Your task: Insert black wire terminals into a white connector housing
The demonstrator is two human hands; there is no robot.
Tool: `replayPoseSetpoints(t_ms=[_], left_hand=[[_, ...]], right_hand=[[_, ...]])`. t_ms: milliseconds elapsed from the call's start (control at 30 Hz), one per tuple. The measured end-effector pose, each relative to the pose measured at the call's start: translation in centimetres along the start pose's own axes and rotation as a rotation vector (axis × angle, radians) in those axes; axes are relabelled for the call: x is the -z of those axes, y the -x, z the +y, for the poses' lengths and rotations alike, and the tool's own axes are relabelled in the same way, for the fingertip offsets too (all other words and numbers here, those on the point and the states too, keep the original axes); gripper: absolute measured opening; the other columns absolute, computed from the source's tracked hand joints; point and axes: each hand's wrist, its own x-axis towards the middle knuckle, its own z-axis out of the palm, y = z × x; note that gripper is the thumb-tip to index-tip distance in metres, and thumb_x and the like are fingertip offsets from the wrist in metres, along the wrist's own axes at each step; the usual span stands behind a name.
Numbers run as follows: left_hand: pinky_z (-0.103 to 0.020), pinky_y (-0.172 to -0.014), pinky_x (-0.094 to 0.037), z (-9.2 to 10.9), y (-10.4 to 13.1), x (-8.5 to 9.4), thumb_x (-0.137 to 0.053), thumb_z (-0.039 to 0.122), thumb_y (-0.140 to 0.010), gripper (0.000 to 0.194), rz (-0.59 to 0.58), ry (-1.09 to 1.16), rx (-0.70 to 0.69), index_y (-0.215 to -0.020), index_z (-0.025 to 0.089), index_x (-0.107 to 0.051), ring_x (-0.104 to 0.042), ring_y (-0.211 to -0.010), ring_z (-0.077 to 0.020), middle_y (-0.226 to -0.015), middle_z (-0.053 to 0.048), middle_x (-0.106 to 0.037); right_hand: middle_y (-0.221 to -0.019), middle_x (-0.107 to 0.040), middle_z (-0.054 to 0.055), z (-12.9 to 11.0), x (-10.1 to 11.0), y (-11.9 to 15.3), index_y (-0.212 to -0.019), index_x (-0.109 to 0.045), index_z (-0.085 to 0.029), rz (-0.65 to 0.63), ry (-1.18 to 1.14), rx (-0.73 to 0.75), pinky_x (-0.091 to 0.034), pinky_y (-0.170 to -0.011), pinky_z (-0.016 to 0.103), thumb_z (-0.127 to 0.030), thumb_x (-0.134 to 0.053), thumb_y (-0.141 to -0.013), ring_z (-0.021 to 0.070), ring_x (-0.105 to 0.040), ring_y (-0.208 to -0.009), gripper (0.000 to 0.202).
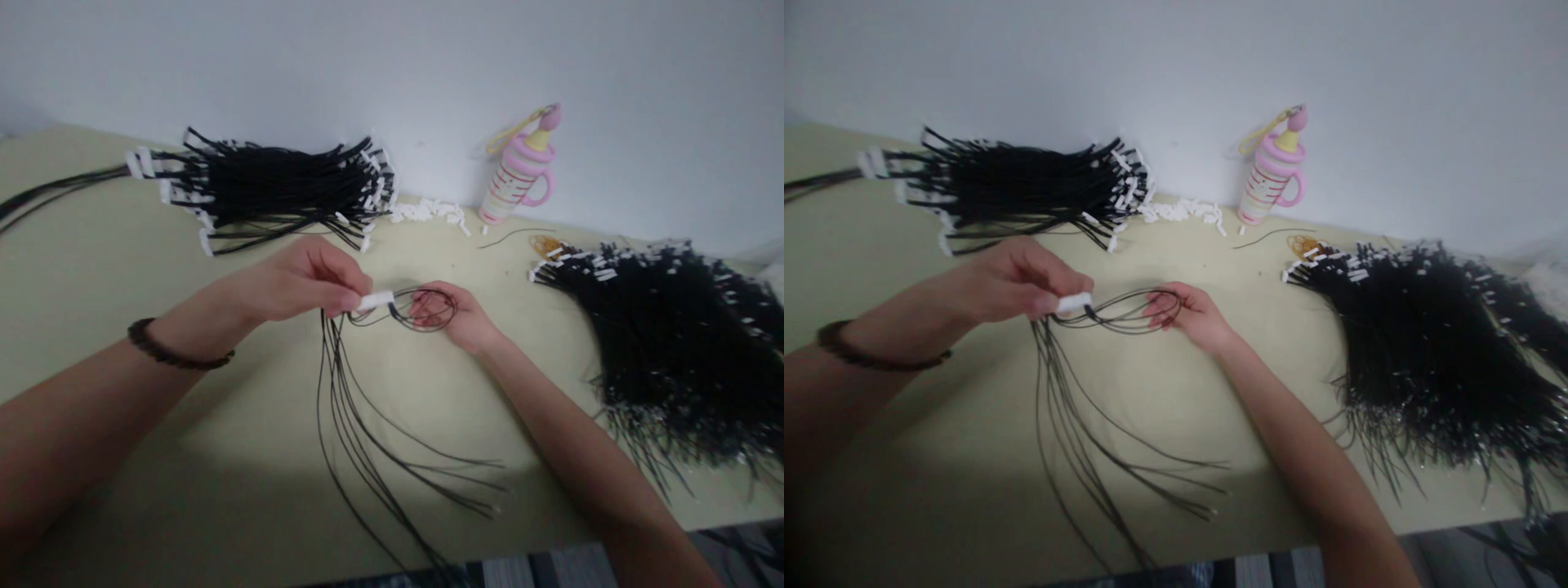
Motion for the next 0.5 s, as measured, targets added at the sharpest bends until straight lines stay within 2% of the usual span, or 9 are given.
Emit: replayPoseSetpoints(t_ms=[67, 100, 133, 200, 267, 300, 367, 433, 500], left_hand=[[-0.025, -0.049, -0.031, 0.0, 0.1, -0.6, -0.072, 0.027, -0.055, 0.012, -0.215, -0.136, -0.075, -0.054, 0.016, -0.066, -0.043, -0.047, -0.0107, -0.047, -0.001, -0.051], [-0.025, -0.047, -0.029, -0.1, -0.1, -1.0, -0.07, 0.029, -0.058, 0.013, -0.262, -0.196, -0.098, -0.057, 0.016, -0.068, -0.042, -0.047, -0.0103, -0.047, -0.001, -0.052], [-0.024, -0.046, -0.027, -0.4, -0.3, -1.4, -0.068, 0.03, -0.061, 0.013, -0.245, -0.237, -0.101, -0.058, 0.016, -0.069, -0.041, -0.046, -0.01, -0.048, -0.001, -0.053], [-0.023, -0.046, -0.026, -1.2, -1.0, -2.0, -0.064, 0.031, -0.065, 0.015, -0.129, -0.255, -0.076, -0.06, 0.017, -0.069, -0.042, -0.047, -0.0098, -0.049, -0.001, -0.055], [-0.022, -0.048, -0.028, -2.1, -1.8, -2.5, -0.063, 0.031, -0.066, 0.016, 0.03, -0.176, -0.038, -0.059, 0.017, -0.068, -0.043, -0.05, -0.0099, -0.052, 0.0, -0.056], [-0.022, -0.049, -0.029, -2.6, -2.1, -2.6, -0.063, 0.031, -0.067, 0.016, 0.077, -0.124, -0.015, -0.06, 0.017, -0.068, -0.044, -0.051, -0.0099, -0.053, 0.0, -0.056], [-0.022, -0.05, -0.029, -3.4, -2.6, -2.8, -0.063, 0.031, -0.066, 0.016, 0.136, -0.029, 0.009, -0.059, 0.017, -0.066, -0.044, -0.052, -0.0094, -0.053, 0.001, -0.054], [-0.022, -0.051, -0.03, -4.0, -2.9, -3.0, -0.063, 0.03, -0.067, 0.017, 0.156, 0.027, 0.003, -0.056, 0.017, -0.064, -0.043, -0.052, -0.009, -0.053, 0.001, -0.053], [-0.022, -0.052, -0.032, -4.4, -3.0, -3.1, -0.062, 0.029, -0.068, 0.018, 0.164, 0.062, -0.015, -0.055, 0.017, -0.062, -0.044, -0.053, -0.0092, -0.054, 0.001, -0.053]], right_hand=[[-0.098, -0.065, 0.005, -0.1, 0.2, -0.4, -0.1, -0.058, -0.021, 0.05, -0.115, 0.006, -0.049, -0.067, 0.025, -0.032, -0.063, -0.072, 0.0148, -0.062, -0.086, 0.031], [-0.104, -0.064, 0.005, -0.3, 0.4, -0.5, -0.104, -0.056, -0.022, 0.105, -0.13, 0.025, -0.049, -0.072, 0.026, -0.031, -0.062, -0.073, 0.0153, -0.061, -0.094, 0.033], [-0.108, -0.062, 0.004, -0.4, 0.6, -0.7, -0.107, -0.055, -0.024, 0.186, -0.123, 0.046, -0.048, -0.074, 0.026, -0.029, -0.06, -0.074, 0.0148, -0.059, -0.098, 0.034], [-0.104, -0.063, 0.002, -0.7, 0.8, -0.7, -0.105, -0.054, -0.025, 0.389, -0.08, 0.092, -0.047, -0.07, 0.022, -0.027, -0.058, -0.074, 0.0126, -0.059, -0.094, 0.032], [-0.083, -0.064, -0.001, -0.9, 0.6, -0.5, -0.095, -0.056, -0.021, 0.528, -0.049, 0.148, -0.043, -0.055, 0.017, -0.026, -0.056, -0.074, 0.0091, -0.06, -0.073, 0.022], [-0.071, -0.061, -0.002, -1.0, 0.1, -0.3, -0.087, -0.056, -0.019, 0.535, -0.034, 0.167, -0.038, -0.048, 0.016, -0.027, -0.055, -0.075, 0.0075, -0.057, -0.06, 0.015], [-0.054, -0.053, -0.004, -0.9, -1.2, 0.1, -0.073, -0.055, -0.016, 0.43, 0.034, 0.151, -0.031, -0.039, 0.016, -0.029, -0.054, -0.076, 0.0056, -0.047, -0.042, 0.014], [-0.052, -0.053, -0.003, -0.6, -2.9, 0.4, -0.068, -0.057, -0.014, 0.252, 0.124, 0.075, -0.032, -0.038, 0.017, -0.029, -0.056, -0.075, 0.0054, -0.045, -0.039, 0.016], [-0.058, -0.057, -0.002, -0.1, -4.5, 0.5, -0.071, -0.059, -0.013, 0.114, 0.167, -0.001, -0.039, -0.043, 0.018, -0.025, -0.061, -0.071, 0.0062, -0.051, -0.044, 0.012]])
